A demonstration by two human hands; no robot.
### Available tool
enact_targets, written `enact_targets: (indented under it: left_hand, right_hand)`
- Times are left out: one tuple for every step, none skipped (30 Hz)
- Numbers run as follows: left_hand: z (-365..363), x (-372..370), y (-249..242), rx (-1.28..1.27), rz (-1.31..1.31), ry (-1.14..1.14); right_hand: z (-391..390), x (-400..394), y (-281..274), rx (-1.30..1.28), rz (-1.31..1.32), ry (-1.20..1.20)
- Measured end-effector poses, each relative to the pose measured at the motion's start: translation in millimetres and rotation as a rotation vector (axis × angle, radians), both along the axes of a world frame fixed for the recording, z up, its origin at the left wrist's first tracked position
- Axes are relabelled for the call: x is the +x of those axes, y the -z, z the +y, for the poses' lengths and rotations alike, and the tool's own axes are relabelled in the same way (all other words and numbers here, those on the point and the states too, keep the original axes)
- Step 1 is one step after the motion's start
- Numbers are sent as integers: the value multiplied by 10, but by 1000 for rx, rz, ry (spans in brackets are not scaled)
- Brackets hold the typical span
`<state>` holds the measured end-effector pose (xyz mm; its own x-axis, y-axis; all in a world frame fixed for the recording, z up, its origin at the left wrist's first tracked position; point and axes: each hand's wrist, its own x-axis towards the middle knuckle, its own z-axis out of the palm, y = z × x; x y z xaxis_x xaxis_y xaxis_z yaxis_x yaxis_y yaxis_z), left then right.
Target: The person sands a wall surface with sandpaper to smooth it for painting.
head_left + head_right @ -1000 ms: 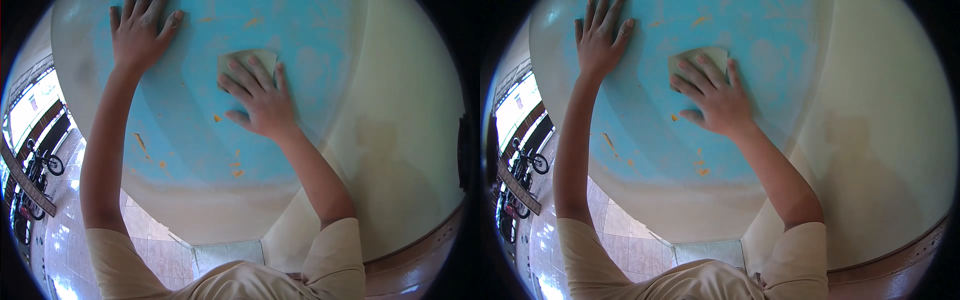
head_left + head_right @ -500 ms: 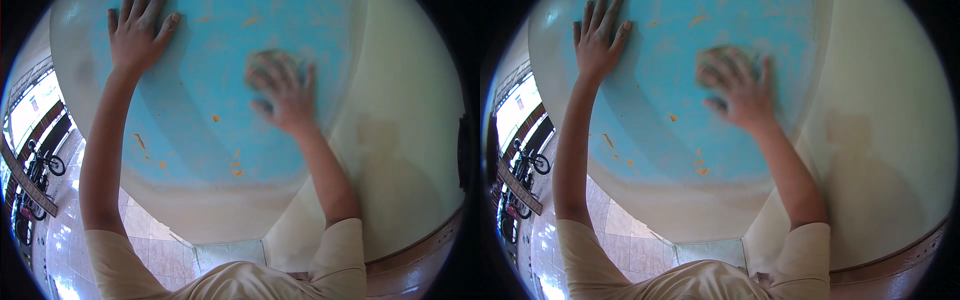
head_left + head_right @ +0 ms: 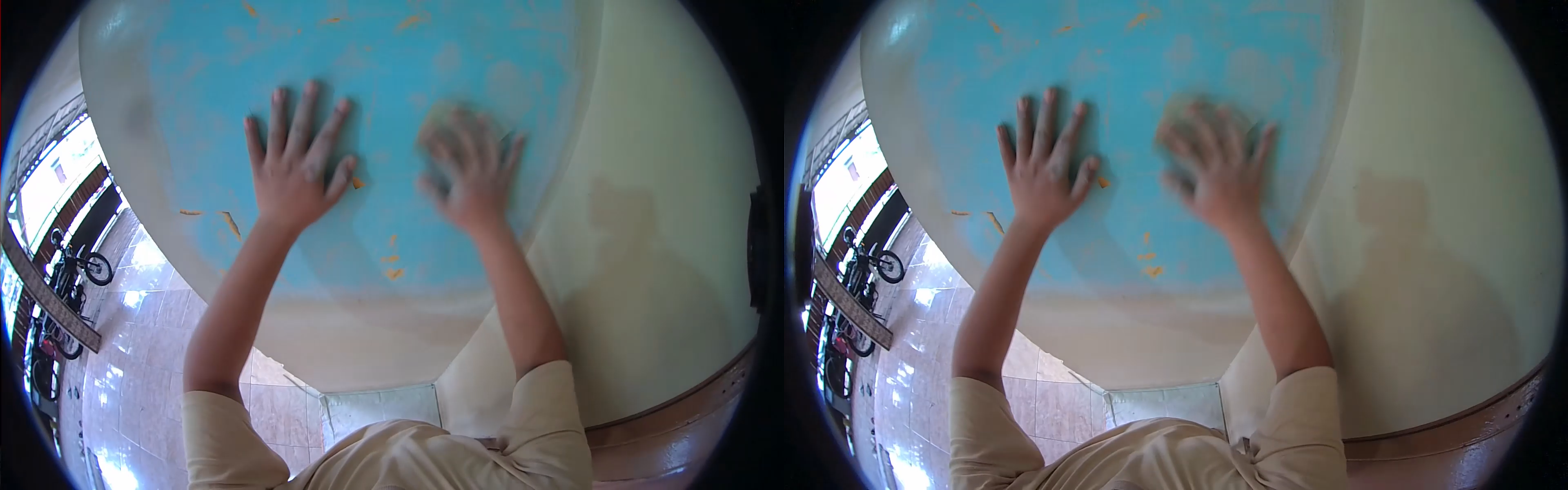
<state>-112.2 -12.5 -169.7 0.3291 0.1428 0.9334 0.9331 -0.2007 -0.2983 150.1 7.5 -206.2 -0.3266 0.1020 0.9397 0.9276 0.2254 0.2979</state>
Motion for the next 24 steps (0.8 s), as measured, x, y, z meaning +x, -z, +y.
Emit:
enact_targets:
  left_hand:
    - [-3,7,139,-20,12,0]
    - [-3,8,287,-40,20,-3]
    - [0,5,452,-46,20,-7]
    - [10,-4,629,-53,10,11]
    - [16,-16,802,-59,0,30]
    - [15,-35,992,-62,3,26]
    - [17,-54,1180,-58,-17,51]
    - [36,-70,1341,-49,-38,78]
    - [55,-81,1498,-47,-37,81]
    - [57,-88,1663,-49,-43,78]
    - [34,-102,1822,-54,-49,74]
    - [22,-113,1945,-47,-52,74]
    - [8,-125,2057,-57,-62,83]
    - [12,-133,2138,-64,-69,93]
    - [42,-130,2216,-34,-79,121]
    - [52,-133,2264,-37,-79,126]
    - [53,-142,2315,-38,-89,116]
    - [58,-141,2348,-39,-102,108]
    - [40,-130,2334,-27,-100,103]
    - [53,-126,2356,-29,-100,111]
    - [57,-131,2392,-29,-128,121]
    - [50,-126,2427,-31,-156,129]
    - [46,-120,2447,-25,-163,117]
    - [48,-123,2469,-22,-163,121]
  right_hand:
    - [-6,80,-312,12,114,18]
    - [20,140,-601,82,184,-15]
    - [46,164,-746,149,257,-49]
    - [52,114,-701,145,260,-52]
    - [44,12,-631,133,269,-102]
    - [21,-94,-526,121,278,-151]
    - [-25,-197,-241,49,244,-159]
    - [-65,-293,191,-17,208,-166]
    - [-66,-360,710,-49,174,-166]
    - [-47,-415,1337,-74,164,-186]
    - [-115,-442,1835,-146,121,-164]
    - [-179,-428,1993,-140,117,-164]
    - [-211,-396,2082,-155,107,-151]
    - [-234,-392,1975,-167,100,-139]
    - [-135,-300,1804,-170,125,-118]
    - [-145,-223,1324,-185,152,-93]
    - [-124,-145,872,-137,201,-81]
    - [-76,-64,457,-87,247,-69]
    - [-26,19,126,-33,278,-59]
    - [12,79,-49,27,311,-51]
    - [20,103,-23,27,312,-43]
    - [31,119,48,21,313,-59]
    - [46,122,146,17,312,-76]
    - [52,113,416,-15,310,-74]
